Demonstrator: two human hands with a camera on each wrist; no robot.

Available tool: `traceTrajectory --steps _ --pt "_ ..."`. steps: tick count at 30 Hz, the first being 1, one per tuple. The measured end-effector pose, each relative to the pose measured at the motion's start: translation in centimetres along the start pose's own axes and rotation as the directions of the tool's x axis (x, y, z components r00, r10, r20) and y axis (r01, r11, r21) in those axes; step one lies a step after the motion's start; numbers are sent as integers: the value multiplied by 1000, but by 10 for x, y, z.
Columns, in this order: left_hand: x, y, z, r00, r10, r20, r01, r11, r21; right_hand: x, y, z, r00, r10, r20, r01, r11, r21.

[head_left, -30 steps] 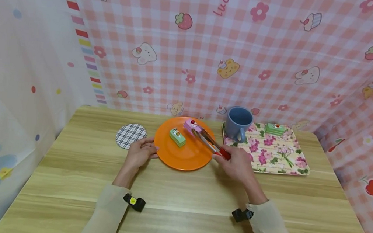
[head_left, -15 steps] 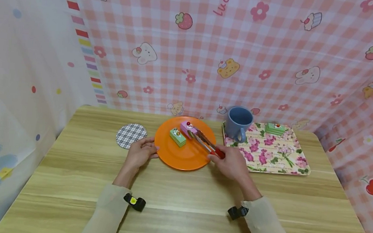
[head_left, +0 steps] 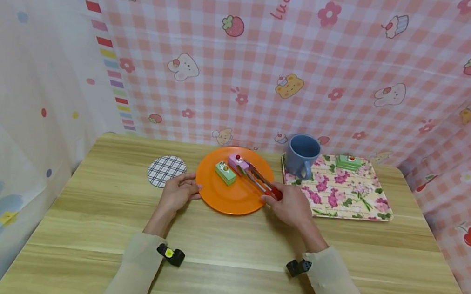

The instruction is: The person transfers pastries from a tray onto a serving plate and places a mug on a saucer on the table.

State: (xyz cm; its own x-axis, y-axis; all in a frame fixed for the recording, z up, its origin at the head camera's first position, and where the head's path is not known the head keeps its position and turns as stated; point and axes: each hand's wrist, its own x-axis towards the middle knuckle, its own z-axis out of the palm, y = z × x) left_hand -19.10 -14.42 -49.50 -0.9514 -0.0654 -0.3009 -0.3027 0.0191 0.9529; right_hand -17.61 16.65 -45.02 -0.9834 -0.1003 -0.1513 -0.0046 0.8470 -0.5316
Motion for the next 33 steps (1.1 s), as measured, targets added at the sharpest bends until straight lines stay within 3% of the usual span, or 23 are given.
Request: traceTrajectory --steps 14,33 --pt "0 1 0 1000 -1 4 1 1000 -2 -2 1 -2 1000 -31 -3 31 999 -11" --pt "0 -1 0 1000 11 7 -11 1000 -16 -10 2 -9 1000 -4 -19 5 999 45"
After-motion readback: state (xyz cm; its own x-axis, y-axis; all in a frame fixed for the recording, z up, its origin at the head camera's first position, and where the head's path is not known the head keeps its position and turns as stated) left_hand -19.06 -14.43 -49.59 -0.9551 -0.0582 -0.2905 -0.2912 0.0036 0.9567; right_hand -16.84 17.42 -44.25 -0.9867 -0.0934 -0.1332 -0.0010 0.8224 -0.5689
